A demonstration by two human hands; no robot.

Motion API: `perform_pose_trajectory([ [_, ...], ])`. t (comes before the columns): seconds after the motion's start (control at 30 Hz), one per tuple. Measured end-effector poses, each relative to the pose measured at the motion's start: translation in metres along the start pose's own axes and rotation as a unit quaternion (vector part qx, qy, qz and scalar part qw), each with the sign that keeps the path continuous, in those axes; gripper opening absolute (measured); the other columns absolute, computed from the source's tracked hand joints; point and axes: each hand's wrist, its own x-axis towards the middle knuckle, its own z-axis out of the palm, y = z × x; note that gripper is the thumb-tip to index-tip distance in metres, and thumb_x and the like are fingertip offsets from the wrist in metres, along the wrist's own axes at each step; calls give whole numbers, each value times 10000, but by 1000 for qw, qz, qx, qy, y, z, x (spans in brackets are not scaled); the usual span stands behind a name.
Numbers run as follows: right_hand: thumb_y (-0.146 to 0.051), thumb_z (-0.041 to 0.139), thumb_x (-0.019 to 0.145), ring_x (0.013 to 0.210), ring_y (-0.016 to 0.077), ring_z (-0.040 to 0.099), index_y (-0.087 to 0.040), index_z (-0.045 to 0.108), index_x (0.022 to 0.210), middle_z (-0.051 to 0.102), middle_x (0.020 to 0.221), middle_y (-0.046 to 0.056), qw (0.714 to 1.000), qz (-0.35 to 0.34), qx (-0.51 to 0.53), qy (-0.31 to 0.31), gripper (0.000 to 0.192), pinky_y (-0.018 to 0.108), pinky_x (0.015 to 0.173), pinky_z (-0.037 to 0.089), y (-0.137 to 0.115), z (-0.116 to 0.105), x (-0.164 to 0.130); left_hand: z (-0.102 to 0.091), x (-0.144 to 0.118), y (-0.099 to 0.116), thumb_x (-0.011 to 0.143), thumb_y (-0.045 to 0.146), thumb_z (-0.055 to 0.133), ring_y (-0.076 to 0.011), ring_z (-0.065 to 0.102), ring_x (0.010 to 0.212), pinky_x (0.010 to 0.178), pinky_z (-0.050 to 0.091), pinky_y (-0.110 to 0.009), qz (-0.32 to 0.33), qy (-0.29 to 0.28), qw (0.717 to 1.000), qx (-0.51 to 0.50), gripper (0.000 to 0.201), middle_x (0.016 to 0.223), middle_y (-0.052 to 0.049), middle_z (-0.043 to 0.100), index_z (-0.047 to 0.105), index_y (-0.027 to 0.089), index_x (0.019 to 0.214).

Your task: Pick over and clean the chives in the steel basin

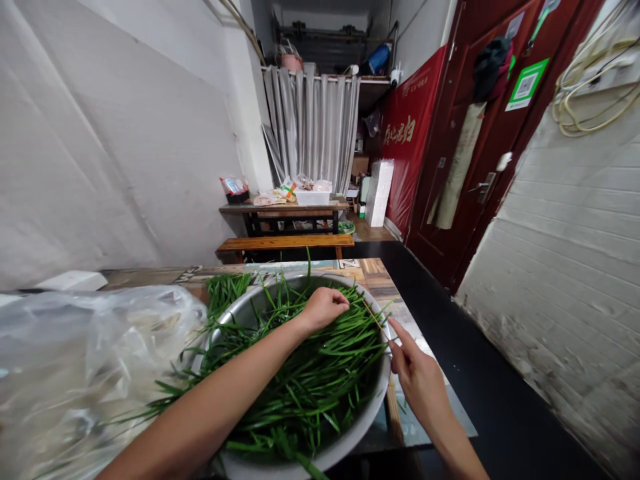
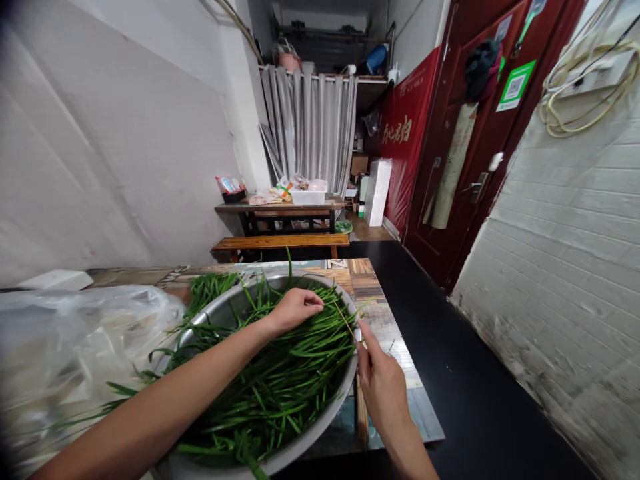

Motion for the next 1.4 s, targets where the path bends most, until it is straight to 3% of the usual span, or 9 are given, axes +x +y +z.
perform_pose_trajectory([
  [0.1, -313, 355, 898, 514, 171, 573, -174, 530, 1244, 655, 644, 48, 1000, -14, -15, -6, 412, 223, 515, 409, -1, 0, 1, 1, -5, 8, 658, 243, 607, -131, 563, 563, 529, 414, -219, -64, -20, 987, -146, 189, 596, -35, 631, 655, 99, 772],
  [0.17, -301, 342, 900, 541, 179, 595, -174, 545, 1230, 685, 717, 72, 999, -25, -19, -7, 408, 226, 522, 414, -2, -1, 1, 2, -8, 12, 641, 237, 623, -119, 552, 524, 505, 407, -213, -81, -17, 979, -188, 201, 566, -21, 617, 645, 93, 779],
  [0.33, -295, 362, 893, 549, 193, 617, -177, 564, 1214, 710, 749, 83, 999, -22, -32, -5, 397, 240, 531, 425, -3, -2, -1, 1, -10, 5, 647, 265, 618, -140, 577, 600, 594, 429, -239, -13, 13, 996, -84, 199, 639, -38, 655, 692, 115, 755],
  [0.43, -284, 383, 884, 552, 198, 627, -169, 568, 1209, 714, 729, 80, 999, -18, -35, -5, 392, 247, 546, 436, -1, -1, -1, 1, -8, -5, 640, 281, 622, -152, 578, 620, 597, 421, -243, -19, 37, 999, -35, 214, 645, -44, 661, 710, 121, 753],
  [0.6, -287, 393, 880, 593, 211, 653, -177, 593, 1180, 727, 784, 90, 999, -16, -36, -3, 377, 258, 561, 454, 1, -1, -1, 2, -9, -2, 637, 268, 630, -141, 579, 634, 603, 427, -226, -16, 79, 993, -83, 224, 680, -53, 667, 698, 104, 773],
  [0.73, -277, 388, 882, 662, 210, 672, -171, 626, 1135, 729, 870, 94, 999, -30, -20, -2, 363, 252, 587, 471, -1, -1, -1, 2, -11, 8, 624, 239, 646, -130, 569, 629, 611, 424, -223, -13, 80, 990, -118, 168, 681, -42, 664, 686, 111, 724],
  [0.97, -267, 391, 879, 666, 205, 682, -186, 660, 1077, 737, 819, 72, 998, -50, -37, 9, 344, 243, 576, 483, -2, -2, -1, 4, -13, 14, 596, 201, 687, -84, 513, 543, 587, 415, -217, -117, 46, 949, -290, 239, 641, -33, 652, 693, 93, 808],
  [1.2, -257, 393, 874, 742, 209, 689, -201, 657, 1078, 734, 905, 71, 998, -53, -31, 7, 338, 245, 616, 494, -1, 0, -1, 5, -15, 17, 586, 207, 701, -62, 455, 482, 491, 346, -197, -146, 30, 938, -313, 267, 609, -29, 646, 704, 91, 827],
  [1.4, -260, 382, 878, 755, 211, 688, -200, 653, 1086, 732, 909, 70, 998, -47, -29, -1, 346, 245, 620, 496, -3, -2, -1, 7, -18, 23, 580, 185, 707, -80, 504, 518, 553, 400, -212, -156, 35, 934, -318, 234, 639, -40, 670, 710, 101, 798],
])
